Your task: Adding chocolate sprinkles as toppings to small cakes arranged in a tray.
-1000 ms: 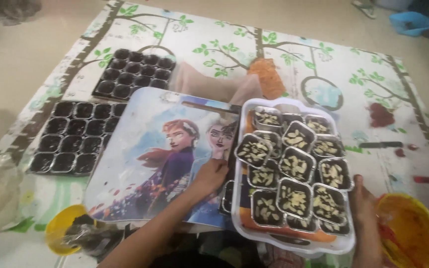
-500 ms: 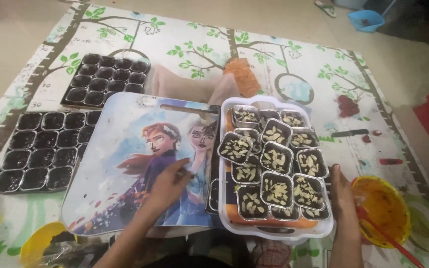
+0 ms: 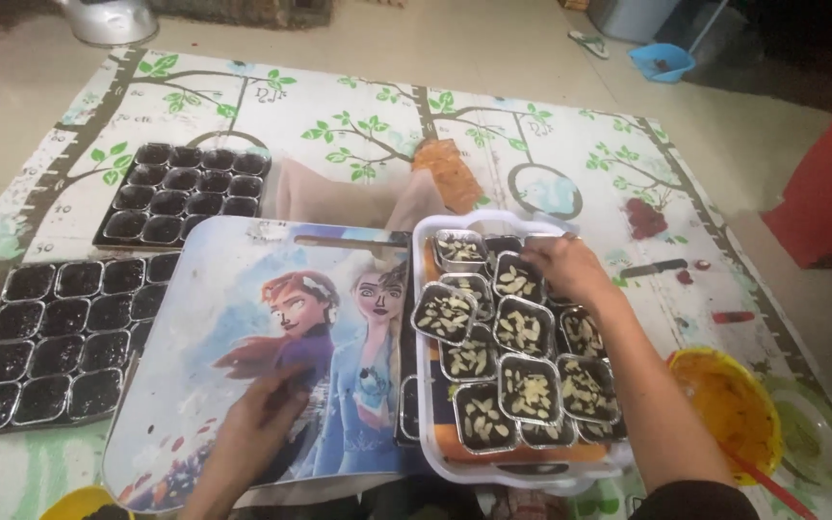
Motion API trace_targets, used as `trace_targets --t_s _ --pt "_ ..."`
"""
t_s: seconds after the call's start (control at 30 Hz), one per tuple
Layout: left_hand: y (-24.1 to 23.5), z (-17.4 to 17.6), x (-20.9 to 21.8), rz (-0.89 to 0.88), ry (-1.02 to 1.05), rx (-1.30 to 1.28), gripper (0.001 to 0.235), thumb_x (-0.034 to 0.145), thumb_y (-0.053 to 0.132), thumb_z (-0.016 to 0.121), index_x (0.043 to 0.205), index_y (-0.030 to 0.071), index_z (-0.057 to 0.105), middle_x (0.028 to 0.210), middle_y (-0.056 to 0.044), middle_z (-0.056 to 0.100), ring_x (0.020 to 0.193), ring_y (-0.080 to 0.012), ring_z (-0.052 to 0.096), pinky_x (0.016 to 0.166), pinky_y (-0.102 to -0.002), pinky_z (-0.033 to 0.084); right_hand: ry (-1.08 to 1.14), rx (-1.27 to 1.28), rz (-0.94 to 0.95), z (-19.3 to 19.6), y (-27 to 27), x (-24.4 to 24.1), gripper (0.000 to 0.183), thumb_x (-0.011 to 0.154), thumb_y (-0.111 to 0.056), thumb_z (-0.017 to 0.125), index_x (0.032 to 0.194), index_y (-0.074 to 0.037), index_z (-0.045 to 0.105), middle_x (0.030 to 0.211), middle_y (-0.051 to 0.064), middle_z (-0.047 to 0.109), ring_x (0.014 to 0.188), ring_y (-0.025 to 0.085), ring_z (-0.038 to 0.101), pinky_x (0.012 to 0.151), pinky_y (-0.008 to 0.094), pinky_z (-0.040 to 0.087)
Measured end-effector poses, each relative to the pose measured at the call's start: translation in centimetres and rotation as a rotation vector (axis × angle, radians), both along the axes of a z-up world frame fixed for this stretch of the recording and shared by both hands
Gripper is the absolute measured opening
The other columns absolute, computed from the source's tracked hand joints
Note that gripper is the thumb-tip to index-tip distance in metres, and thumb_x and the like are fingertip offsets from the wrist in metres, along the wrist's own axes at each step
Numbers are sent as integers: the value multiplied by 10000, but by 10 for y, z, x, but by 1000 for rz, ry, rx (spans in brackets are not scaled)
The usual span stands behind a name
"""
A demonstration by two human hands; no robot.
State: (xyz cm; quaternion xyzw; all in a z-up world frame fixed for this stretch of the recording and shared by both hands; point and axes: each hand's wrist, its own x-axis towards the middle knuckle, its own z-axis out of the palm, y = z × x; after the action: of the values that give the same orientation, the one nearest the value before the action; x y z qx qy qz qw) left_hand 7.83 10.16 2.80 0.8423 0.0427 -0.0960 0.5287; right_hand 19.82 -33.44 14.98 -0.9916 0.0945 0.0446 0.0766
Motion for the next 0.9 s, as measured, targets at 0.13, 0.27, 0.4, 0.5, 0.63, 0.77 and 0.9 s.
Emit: trace_targets --t_s 0.13,0.27,0.4,0.5,0.63,0.77,0.9 --pt "32 -3 -1 60 38 -20 457 874 37 681 1303 189 722 886 -51 808 692 -166 718 673 -295 555 -61 90 69 -11 0 9 241 995 -244 583 1142 -144 744 860 72 758 551 149 605 637 283 595" --pt "38 5 -2 102 152 5 477 902 33 656 1363 154 676 1024 -69 803 807 -194 773 735 -318 592 -126 168 -32 -12 -1 13 236 997 -214 571 1158 -145 730 959 134 756 688 251 688 809 416 572" --pt "42 2 -6 114 109 -89 493 889 -29 656 1362 107 680 1000 -99 787 788 -217 755 713 -326 588 -75 -46 -18 -28 -16 23 254 1014 -277 543 1160 -180 727 867 153 738 726 307 691 760 449 553" --pt "44 8 -9 141 100 -96 482 890 -17 665 1362 79 682 983 -110 797 810 -221 759 735 -331 588 -58 -53 -22 -22 -13 19 274 1028 -290 530 1160 -152 726 848 163 735 719 292 698 756 442 566" --pt "51 12 -11 157 119 -94 462 919 1 657 1371 91 685 1016 -109 762 837 -224 721 758 -333 570 -27 -8 -58 -16 -11 12 312 1026 -322 523 1224 -167 706 853 175 735 687 298 692 739 452 564" --pt "51 23 -8 203 171 -49 466 918 29 665 1377 102 696 1021 -114 763 851 -244 727 776 -346 566 -43 9 -61 -15 -17 7 337 1021 -347 514 1277 -202 678 923 165 747 716 285 705 815 456 565" --pt "68 22 -8 262 101 -89 465 919 62 662 1383 101 662 1056 -130 769 873 -229 746 757 -339 575 -154 -34 116 -37 -54 10 402 970 -279 555 1312 -84 636 984 186 719 790 351 674 734 461 517"
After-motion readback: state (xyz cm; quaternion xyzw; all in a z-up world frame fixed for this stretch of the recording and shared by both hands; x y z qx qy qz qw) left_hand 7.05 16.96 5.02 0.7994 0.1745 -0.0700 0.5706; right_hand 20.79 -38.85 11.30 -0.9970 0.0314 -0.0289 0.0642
